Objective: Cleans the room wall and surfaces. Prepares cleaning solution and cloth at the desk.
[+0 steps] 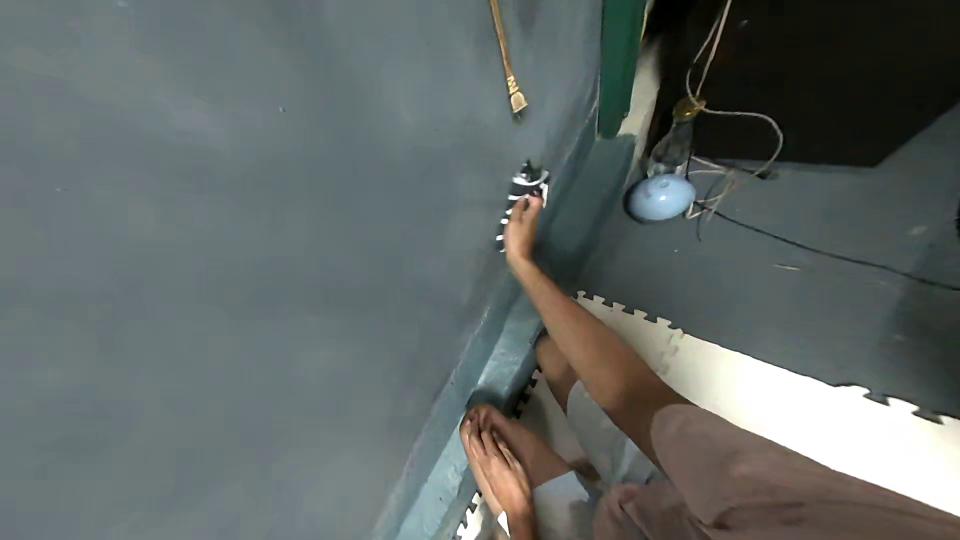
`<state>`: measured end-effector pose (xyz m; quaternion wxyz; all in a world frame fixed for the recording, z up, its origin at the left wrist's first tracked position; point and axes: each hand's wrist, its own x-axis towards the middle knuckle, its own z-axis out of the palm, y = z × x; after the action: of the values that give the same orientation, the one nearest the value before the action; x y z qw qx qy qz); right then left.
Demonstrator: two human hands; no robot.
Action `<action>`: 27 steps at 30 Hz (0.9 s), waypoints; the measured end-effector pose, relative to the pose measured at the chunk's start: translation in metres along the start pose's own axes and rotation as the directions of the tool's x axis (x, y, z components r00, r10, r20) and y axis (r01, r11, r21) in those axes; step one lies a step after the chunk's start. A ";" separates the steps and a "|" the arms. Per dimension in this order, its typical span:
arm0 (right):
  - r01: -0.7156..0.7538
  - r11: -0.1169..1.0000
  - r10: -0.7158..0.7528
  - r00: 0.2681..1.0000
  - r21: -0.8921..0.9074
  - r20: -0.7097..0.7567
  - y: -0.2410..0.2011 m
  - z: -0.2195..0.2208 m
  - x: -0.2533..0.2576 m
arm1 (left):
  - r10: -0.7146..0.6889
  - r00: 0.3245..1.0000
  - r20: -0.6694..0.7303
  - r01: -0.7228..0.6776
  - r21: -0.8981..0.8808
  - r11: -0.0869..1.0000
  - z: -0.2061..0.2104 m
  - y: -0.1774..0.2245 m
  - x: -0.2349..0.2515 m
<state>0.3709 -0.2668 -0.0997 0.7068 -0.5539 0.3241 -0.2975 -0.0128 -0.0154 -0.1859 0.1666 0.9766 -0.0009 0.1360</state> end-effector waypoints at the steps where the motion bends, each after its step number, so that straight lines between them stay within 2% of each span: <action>1: -0.118 0.993 0.119 0.992 0.029 -0.043 0.012 -0.001 0.014 | 0.006 1.000 0.001 -0.006 0.000 1.000 -0.001 -0.001 -0.001; 2: -0.178 0.983 0.182 0.980 0.046 -0.084 0.011 0.000 0.016 | 0.006 1.000 0.004 -0.006 0.005 1.000 0.000 -0.002 -0.002; 3: -0.179 0.983 0.183 0.976 0.046 -0.115 -0.002 0.004 0.008 | 0.000 1.000 0.007 0.000 0.004 1.000 -0.001 -0.002 -0.003; 4: -0.120 0.993 0.121 0.985 0.015 -0.126 -0.019 0.009 -0.014 | -0.012 1.000 0.008 0.012 -0.001 1.000 -0.001 -0.001 -0.003; 5: -0.003 1.000 0.002 0.995 -0.005 -0.096 -0.039 0.012 -0.045 | -0.017 1.000 0.007 0.017 -0.002 1.000 -0.001 0.000 -0.002; 6: 0.161 0.987 -0.161 0.987 0.005 -0.005 -0.058 0.012 -0.084 | -0.015 1.000 0.006 0.015 0.005 1.000 -0.001 0.000 -0.001; 7: 0.370 0.927 -0.375 0.915 0.061 0.147 -0.077 0.008 -0.124 | -0.011 1.000 0.003 0.011 0.011 1.000 0.002 0.000 0.000; 8: 0.563 0.804 -0.594 0.751 0.191 0.288 -0.098 0.005 -0.156 | -0.007 1.000 0.003 0.007 0.022 1.000 0.004 -0.002 0.001; 9: 0.699 0.637 -0.764 0.515 0.325 0.389 -0.115 0.005 -0.173 | -0.004 1.000 0.005 0.004 0.027 1.000 0.004 -0.004 0.000; 10: 0.806 0.446 -0.862 0.268 0.389 0.431 -0.130 0.008 -0.178 | -0.004 1.000 0.008 0.004 0.023 1.000 0.004 -0.005 -0.003; 11: 0.860 0.283 -0.903 0.091 0.424 0.419 -0.143 0.012 -0.174 | -0.001 1.000 0.007 0.001 0.016 1.000 0.005 -0.006 -0.005; 12: 0.885 0.171 -0.917 -0.018 0.433 0.399 -0.153 0.014 -0.166 | 0.004 1.000 0.002 -0.004 0.001 1.000 0.006 -0.007 -0.005; 13: 0.889 0.135 -0.921 -0.050 0.438 0.385 -0.158 0.015 -0.158 | 0.009 1.000 -0.003 -0.009 -0.017 1.000 0.006 -0.010 -0.004; 14: 0.886 0.162 -0.929 -0.011 0.435 0.369 -0.160 0.014 -0.149 | 0.010 1.000 0.000 -0.010 -0.041 0.999 0.006 -0.011 -0.002; 15: 0.877 0.242 -0.933 0.092 0.415 0.348 -0.159 0.013 -0.138 | 0.006 1.000 0.013 -0.005 -0.055 0.998 0.005 -0.010 -0.003; 17: 0.783 0.490 -0.868 0.400 0.383 0.293 -0.144 0.010 -0.105 | -0.002 0.999 0.039 0.004 -0.056 0.998 0.004 -0.006 -0.003; 19: 0.585 0.745 -0.655 0.733 0.321 0.186 -0.107 0.011 -0.059 | 0.001 1.000 0.030 0.000 -0.043 0.999 0.005 -0.006 -0.003; 20: 0.475 0.845 -0.513 0.851 0.247 0.116 -0.083 0.012 -0.033 | 0.008 1.000 0.017 -0.007 -0.045 0.999 0.006 -0.007 -0.001; 21: 0.362 0.916 -0.378 0.923 0.172 0.068 -0.060 0.012 -0.005 | 0.012 1.000 0.013 -0.011 -0.049 0.999 0.006 -0.009 0.000; 22: 0.279 0.953 -0.283 0.959 0.116 0.019 -0.038 0.011 0.021 | 0.014 1.000 0.015 -0.013 -0.056 0.998 0.006 -0.010 0.000; 25: 0.079 0.996 -0.074 0.989 0.032 -0.129 0.000 0.007 0.103 | -0.002 0.999 0.034 0.004 -0.059 0.998 0.005 -0.008 0.001; 27: -0.085 0.996 0.090 0.980 0.036 -0.176 -0.003 0.006 0.145 | -0.008 1.000 0.020 0.008 -0.038 0.999 0.005 -0.009 -0.001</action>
<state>0.4644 -0.3773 -0.1146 0.6954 -0.5004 0.4055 -0.3187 -0.0117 -0.0088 -0.1940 0.1855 0.9746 -0.0012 0.1257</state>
